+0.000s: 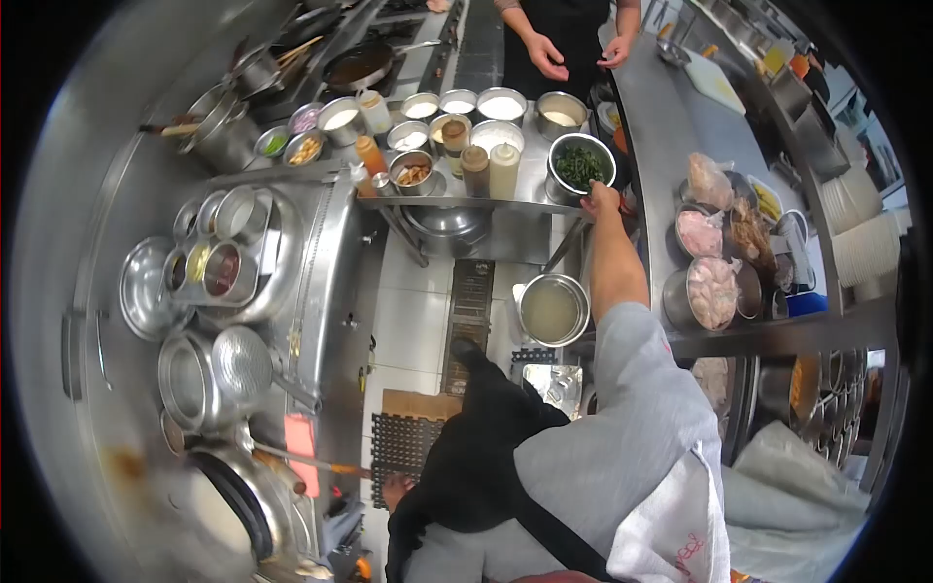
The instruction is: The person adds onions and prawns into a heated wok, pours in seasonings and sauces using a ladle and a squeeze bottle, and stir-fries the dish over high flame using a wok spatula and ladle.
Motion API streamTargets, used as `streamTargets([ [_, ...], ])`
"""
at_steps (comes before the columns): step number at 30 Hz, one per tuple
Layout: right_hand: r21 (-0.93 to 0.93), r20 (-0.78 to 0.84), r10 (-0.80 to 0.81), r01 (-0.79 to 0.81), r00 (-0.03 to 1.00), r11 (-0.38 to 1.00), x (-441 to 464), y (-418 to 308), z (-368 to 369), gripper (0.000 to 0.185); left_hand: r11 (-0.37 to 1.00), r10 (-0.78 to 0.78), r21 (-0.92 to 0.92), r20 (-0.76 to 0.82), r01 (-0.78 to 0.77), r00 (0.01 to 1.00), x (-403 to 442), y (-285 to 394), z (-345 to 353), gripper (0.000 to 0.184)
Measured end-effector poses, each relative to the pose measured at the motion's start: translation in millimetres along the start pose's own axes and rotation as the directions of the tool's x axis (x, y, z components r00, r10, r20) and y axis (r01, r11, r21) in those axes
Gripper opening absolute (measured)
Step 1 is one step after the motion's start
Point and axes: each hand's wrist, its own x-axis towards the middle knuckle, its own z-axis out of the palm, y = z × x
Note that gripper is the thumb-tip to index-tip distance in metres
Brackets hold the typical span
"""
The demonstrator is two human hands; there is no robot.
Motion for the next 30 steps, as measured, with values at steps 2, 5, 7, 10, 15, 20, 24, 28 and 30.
streamTargets([
  [2,-0.054,-0.030,0.036,-0.038,0.999,0.998,16,13,-11,0.029,0.999,0.049,0.011,0.074,-0.050,0.996,16,16,8,0.035],
  [5,-0.685,-0.049,-0.205,0.117,0.978,0.719,27,7,-20,0.034,0.998,0.047,0.034,0.129,-0.052,0.991,38,33,17,0.035],
  [7,-0.797,-0.116,-0.446,0.185,0.887,0.575,-14,-21,-22,0.041,0.993,-0.040,0.116,0.131,0.024,0.991,49,32,16,0.034],
  [10,-0.760,-0.007,-0.532,0.341,0.847,0.553,-6,-61,-23,0.042,0.978,-0.103,0.195,0.132,0.076,0.986,69,30,16,0.033],
  [15,-0.805,0.048,-0.596,0.384,0.801,0.452,57,-130,7,0.043,0.961,-0.153,0.245,0.091,0.127,0.984,94,23,-2,0.032],
  [20,-0.777,-0.101,-0.641,0.343,0.761,0.529,128,-135,53,0.045,0.966,-0.159,0.211,0.035,0.148,0.987,114,29,-23,0.031],
  [24,-0.383,-0.137,-0.401,0.325,0.906,0.865,116,-133,80,0.051,0.936,-0.332,0.142,0.049,0.323,0.942,110,82,-11,0.031],
  [28,-0.447,-0.321,-0.751,0.607,0.577,0.657,56,-95,62,0.049,0.938,-0.313,0.192,0.111,0.289,0.943,106,102,3,0.028],
  [30,-0.444,0.033,-0.677,0.617,0.736,0.649,-6,-60,50,0.039,0.958,-0.265,0.144,0.124,0.247,0.956,102,103,13,0.027],
])
